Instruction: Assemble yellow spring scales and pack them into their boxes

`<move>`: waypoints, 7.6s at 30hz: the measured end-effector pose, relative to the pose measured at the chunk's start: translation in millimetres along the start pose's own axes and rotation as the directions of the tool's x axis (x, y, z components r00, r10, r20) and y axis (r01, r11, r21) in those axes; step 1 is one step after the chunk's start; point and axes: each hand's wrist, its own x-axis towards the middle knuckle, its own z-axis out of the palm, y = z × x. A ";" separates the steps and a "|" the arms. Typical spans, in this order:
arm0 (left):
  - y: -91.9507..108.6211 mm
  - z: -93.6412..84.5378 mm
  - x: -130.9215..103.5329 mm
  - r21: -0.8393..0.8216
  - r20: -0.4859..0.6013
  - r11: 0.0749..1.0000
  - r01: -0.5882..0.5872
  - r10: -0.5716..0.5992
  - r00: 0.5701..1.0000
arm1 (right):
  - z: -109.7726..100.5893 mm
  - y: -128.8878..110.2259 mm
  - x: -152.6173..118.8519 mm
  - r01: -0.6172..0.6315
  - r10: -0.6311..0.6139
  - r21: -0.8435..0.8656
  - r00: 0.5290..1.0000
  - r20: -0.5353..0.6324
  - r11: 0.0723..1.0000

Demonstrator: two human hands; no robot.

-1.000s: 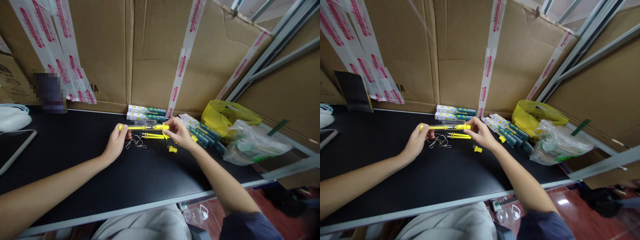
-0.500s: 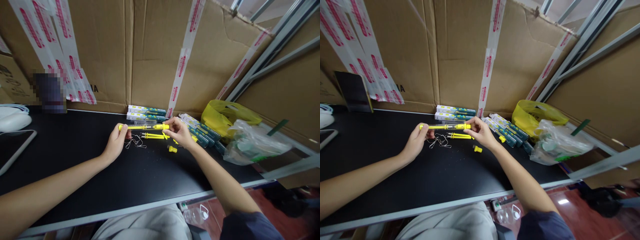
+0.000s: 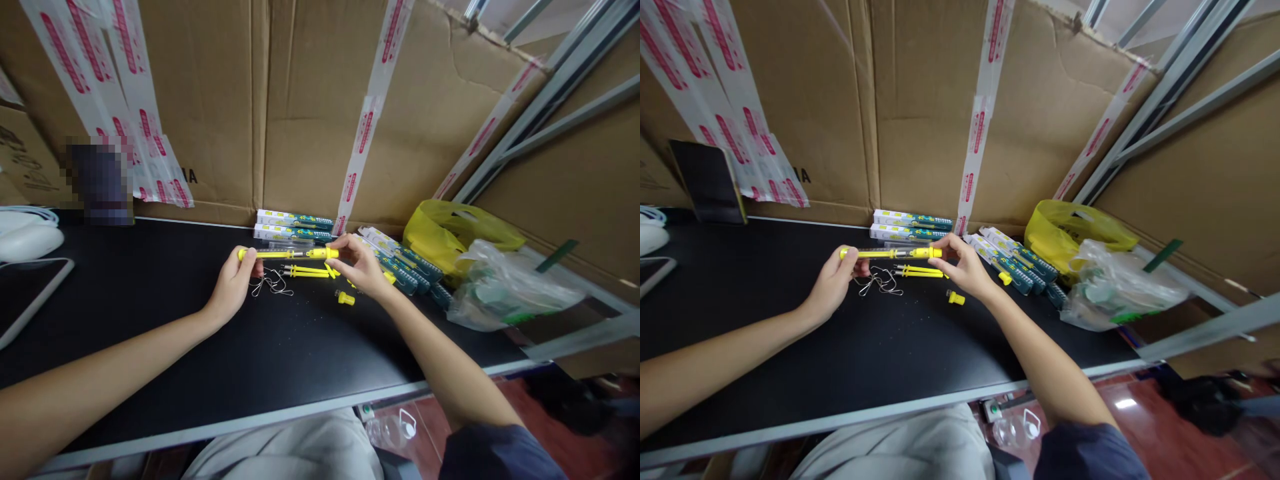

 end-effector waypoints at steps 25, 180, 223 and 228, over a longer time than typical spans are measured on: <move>13.5 4.7 -1.9 -0.041 -0.016 0.999 0.015 -0.016 1.000 | 1.8 -1.7 -2.7 -0.095 0.093 0.147 0.995 0.023 0.985; 11.2 6.0 3.7 -0.214 -0.094 0.943 0.256 -0.280 0.955 | 101.4 -23.6 49.5 0.301 0.307 -0.811 0.815 0.492 0.502; 2.9 5.8 2.6 -0.033 -0.028 0.963 0.266 -0.267 0.963 | 99.3 -3.1 74.2 -0.560 0.510 0.237 0.826 0.243 0.794; 6.0 6.3 2.1 -0.022 -0.008 0.961 0.275 -0.276 0.961 | 100.6 -2.2 72.7 -0.587 0.531 0.316 0.810 0.251 0.746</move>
